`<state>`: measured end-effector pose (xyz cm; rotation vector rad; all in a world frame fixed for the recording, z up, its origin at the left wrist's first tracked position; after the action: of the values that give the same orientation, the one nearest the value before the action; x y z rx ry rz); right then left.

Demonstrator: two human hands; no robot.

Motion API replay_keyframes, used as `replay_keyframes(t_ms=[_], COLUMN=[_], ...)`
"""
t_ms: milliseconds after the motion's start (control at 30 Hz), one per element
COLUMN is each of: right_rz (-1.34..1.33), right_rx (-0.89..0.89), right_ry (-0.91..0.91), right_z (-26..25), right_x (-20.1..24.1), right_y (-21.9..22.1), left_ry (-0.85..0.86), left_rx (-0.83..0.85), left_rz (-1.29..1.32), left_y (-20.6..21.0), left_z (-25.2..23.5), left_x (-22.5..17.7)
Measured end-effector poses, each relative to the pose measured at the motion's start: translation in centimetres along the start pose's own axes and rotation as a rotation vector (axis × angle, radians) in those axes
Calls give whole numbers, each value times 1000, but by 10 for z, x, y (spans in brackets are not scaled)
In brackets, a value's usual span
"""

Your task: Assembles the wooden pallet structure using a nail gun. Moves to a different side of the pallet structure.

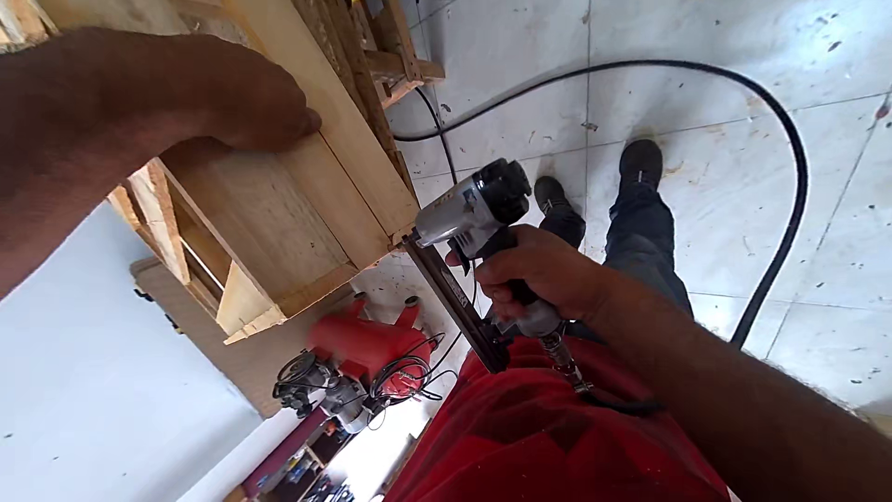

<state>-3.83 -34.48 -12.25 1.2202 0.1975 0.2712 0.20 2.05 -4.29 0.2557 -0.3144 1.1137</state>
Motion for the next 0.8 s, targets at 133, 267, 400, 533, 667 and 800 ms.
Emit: replay_keyframes(t_ms=[133, 267, 400, 533, 667, 800], right_rz=[-9, -8, -23, -36, -13, -19], right_rx=[-11, 14, -8, -5, 5, 1], right_ry=[-1, -8, -24, -28, -34, -17], right_z=[-3, -5, -6, -9, -10, -12], right_x=[-2, -3, -3, -2, -6, -8], right_y=[-4, -1, -4, -6, 0, 0], left_ry=[130, 117, 75, 71, 53, 56], left_rx=[-110, -139, -146, -141, -131, -158], left_rz=[-135, -125, -96, -113, -89, -72], left_y=[-2, -1, 1, 1, 3, 3], left_z=[-1, -3, -4, -5, -7, -7], left_x=[-7, -4, -4, -3, -2, -2])
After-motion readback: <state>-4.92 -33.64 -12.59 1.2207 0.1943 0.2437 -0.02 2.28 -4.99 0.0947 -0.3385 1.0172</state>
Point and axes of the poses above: each hand's wrist, its own z-axis away from the middle knuckle, its own y-axis out of the palm, x = y × z, the point moved 5 cm from there along -z, towards the middle knuckle, and after that the axes turned 9 degrees about -z, right-handed, at the moved point
